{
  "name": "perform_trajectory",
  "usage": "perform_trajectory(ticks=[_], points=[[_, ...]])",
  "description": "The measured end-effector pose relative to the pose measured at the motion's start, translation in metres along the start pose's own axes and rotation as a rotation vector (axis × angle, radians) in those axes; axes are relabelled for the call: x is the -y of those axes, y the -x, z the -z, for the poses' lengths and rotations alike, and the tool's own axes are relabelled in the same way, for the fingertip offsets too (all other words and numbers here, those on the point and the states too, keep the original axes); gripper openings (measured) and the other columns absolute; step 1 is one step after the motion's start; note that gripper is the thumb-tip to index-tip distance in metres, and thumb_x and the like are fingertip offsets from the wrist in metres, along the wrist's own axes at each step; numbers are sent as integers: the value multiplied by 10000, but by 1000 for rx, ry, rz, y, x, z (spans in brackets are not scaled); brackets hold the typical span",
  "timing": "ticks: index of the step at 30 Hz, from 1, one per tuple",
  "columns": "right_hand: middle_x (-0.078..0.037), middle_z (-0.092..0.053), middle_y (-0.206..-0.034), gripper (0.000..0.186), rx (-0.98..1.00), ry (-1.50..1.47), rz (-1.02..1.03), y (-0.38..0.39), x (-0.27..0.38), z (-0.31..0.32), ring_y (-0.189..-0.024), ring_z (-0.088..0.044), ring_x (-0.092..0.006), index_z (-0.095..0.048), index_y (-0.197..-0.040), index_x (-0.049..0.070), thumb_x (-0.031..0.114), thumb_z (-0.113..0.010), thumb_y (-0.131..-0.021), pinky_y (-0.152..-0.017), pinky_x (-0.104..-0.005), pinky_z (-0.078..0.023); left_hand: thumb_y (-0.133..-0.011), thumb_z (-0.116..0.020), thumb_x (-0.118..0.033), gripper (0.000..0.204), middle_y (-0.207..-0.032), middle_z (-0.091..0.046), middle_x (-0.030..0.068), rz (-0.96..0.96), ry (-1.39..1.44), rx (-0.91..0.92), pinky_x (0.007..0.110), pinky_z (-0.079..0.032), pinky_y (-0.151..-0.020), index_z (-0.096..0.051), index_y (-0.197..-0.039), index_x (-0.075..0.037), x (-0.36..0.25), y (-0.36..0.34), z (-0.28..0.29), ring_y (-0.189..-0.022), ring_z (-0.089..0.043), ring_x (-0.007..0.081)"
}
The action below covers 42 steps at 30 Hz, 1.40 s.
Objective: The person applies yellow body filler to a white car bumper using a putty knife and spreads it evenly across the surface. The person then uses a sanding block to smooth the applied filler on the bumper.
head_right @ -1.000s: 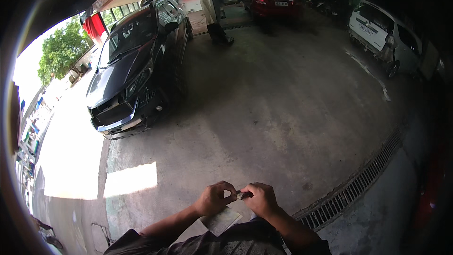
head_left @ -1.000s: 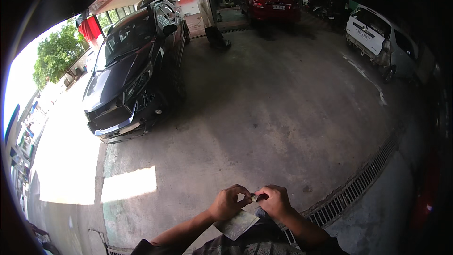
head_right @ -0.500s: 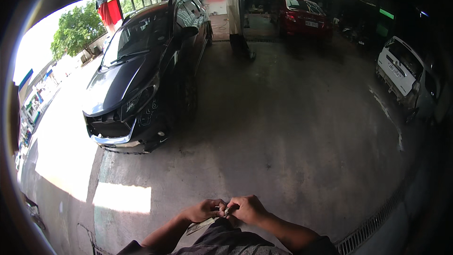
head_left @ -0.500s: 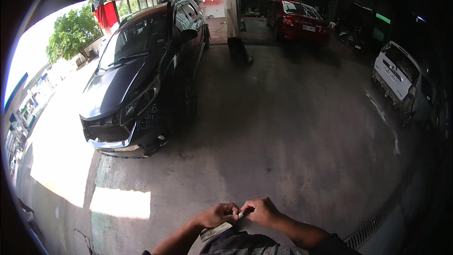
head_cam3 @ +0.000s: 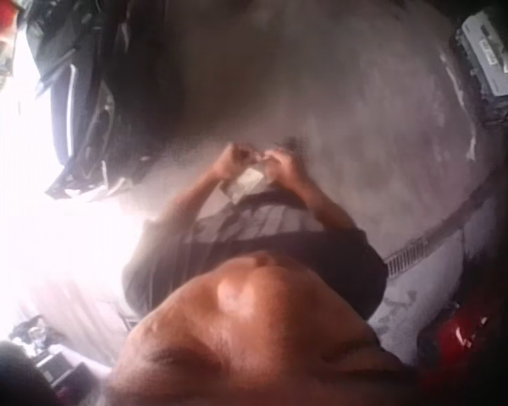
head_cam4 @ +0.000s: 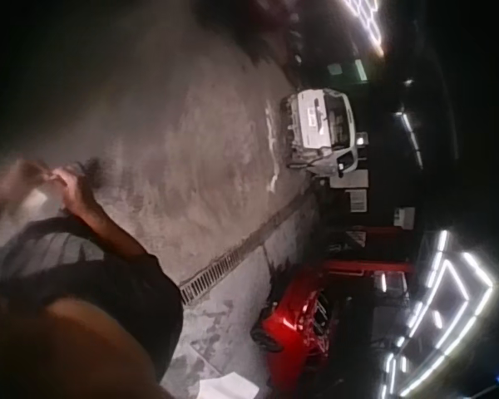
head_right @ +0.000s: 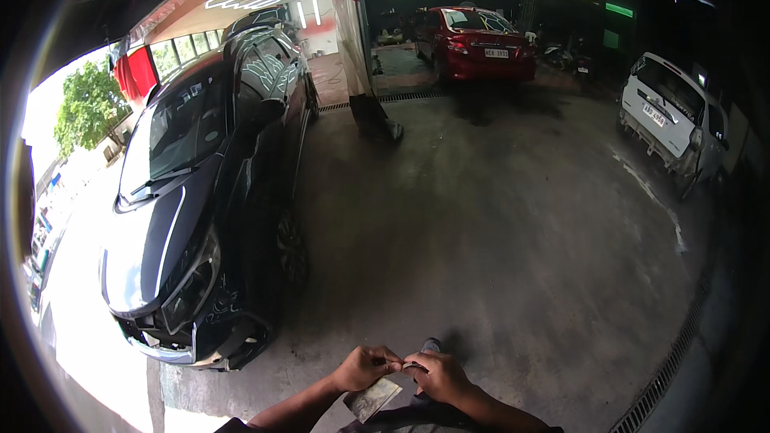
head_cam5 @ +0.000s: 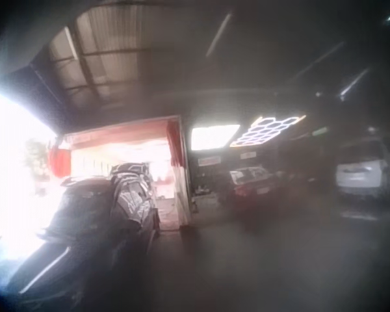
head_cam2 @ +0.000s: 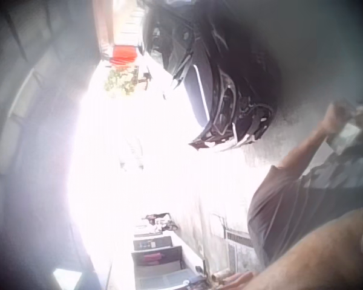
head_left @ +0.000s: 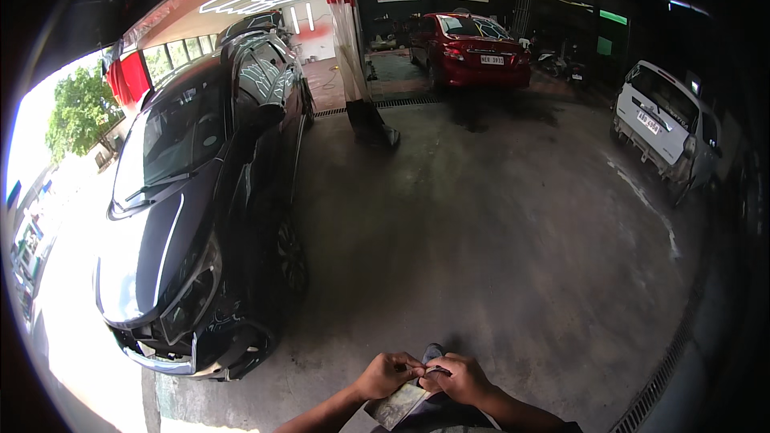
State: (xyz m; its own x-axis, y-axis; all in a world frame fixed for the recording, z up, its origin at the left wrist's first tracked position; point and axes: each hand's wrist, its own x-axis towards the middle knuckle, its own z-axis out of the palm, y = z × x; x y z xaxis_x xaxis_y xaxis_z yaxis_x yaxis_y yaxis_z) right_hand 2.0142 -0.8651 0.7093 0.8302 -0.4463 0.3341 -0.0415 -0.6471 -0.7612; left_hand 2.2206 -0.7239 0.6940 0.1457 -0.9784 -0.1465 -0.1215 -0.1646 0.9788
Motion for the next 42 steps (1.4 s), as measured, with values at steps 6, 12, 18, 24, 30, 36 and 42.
perform_trajectory(ticks=[6,12,18,24,30,36,42], points=[[-130,-805,-1043,240,112,-152,47,-250,-126,15,-948,-812,-328,-768,-1174,99,148,-841,-950,-788,-420,-645,-1092,-757,-296,295,-1042,-727,-3,189,-82,274,297,-507,-946,-751,-1221,-31,-30,-218,181,-1027,-634,92],[-115,-812,-1059,238,462,-352,130,-537,-208,23,-976,-806,-309,-760,-1140,103,169,-866,-938,-849,-410,-639,-1123,-717,-282,233,-1028,-648,-62,206,311,222,249,-472,-899,-687,-1195,-63,-35,-369,349,-980,-569,41],[-68,-718,-960,231,602,-321,310,-807,-308,-20,-856,-738,-313,-780,-1192,212,197,-824,-966,-755,-427,-583,-1102,-741,-246,169,-902,-577,-101,229,701,108,223,-360,-674,-693,-1169,-99,-2,-528,535,-771,-466,36],[-47,-757,-957,297,296,-156,360,-1084,-398,-55,-778,-755,-310,-750,-1219,178,214,-859,-945,-671,-416,-600,-1063,-779,-138,288,-1131,-771,30,60,460,-170,262,-538,-912,-732,-1312,-2,-37,-740,762,-1015,-675,109],[-78,-791,-892,343,205,-152,46,-1321,-493,-45,-783,-795,-251,-719,-1135,114,221,-933,-890,-688,-377,-622,-1034,-819,-169,227,-1097,-826,58,53,5,-20,300,-581,-944,-854,-1231,-61,-70,-959,965,-1015,-727,121],[-72,-769,-886,196,81,-175,39,-1568,-636,-56,-772,-768,-263,-778,-995,115,203,-916,-889,-683,-392,-605,-1042,-809,-177,188,-967,-800,8,106,46,-5,251,-567,-820,-827,-1158,-29,-49,-1206,1144,-907,-692,54],[-65,-740,-914,166,161,-199,233,-1871,-727,-46,-796,-743,-304,-772,-1032,139,185,-876,-911,-706,-419,-602,-1051,-763,-25,205,-1172,-775,30,161,324,-124,283,-588,-993,-753,-1256,-13,-100,-1403,1340,-1087,-716,104]])
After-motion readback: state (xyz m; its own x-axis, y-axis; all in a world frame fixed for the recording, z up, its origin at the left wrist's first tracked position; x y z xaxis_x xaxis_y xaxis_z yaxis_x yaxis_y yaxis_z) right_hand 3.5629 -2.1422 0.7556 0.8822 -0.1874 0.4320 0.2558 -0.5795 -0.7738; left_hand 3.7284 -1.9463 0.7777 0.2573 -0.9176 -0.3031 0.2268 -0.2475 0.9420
